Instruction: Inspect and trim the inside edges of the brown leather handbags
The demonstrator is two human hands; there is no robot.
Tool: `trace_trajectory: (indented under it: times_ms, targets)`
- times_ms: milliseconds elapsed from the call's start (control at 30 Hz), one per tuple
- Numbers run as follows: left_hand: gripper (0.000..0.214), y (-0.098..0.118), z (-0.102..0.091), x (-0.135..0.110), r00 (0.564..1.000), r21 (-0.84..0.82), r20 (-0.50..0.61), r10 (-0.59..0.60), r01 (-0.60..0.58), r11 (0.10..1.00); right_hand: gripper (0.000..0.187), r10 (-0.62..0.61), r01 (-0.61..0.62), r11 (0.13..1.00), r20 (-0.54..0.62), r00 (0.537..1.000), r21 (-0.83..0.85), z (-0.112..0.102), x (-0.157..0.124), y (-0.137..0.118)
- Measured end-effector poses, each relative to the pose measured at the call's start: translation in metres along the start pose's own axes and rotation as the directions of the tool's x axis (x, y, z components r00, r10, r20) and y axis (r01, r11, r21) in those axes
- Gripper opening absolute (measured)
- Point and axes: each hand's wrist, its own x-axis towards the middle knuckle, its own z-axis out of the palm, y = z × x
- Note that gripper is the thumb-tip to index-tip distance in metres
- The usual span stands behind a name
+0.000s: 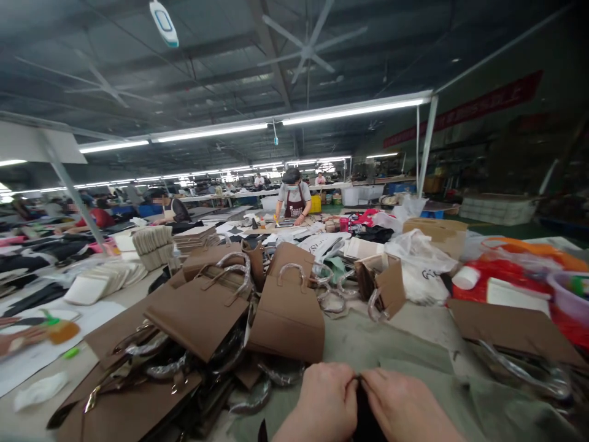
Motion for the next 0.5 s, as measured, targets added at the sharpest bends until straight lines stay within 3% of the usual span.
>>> trace_trajectory:
  times_ms: [300, 500]
  targets:
    - [0.019, -0.002, 0.002, 0.003, 1.0, -0.006, -0.001, 0.007, -0.007, 1.0, 0.029, -0.081, 0.072, 0.996, -0.156, 0.984, -0.061, 0.002, 0.011, -0.001]
    - [0.021, 0.0, 0.0, 0.003, 0.998, 0.001, 0.052, -0.02, 0.02, 1.0, 0.03, -0.079, 0.074, 0.997, -0.148, 0.986, -0.037, 0.002, 0.008, 0.003]
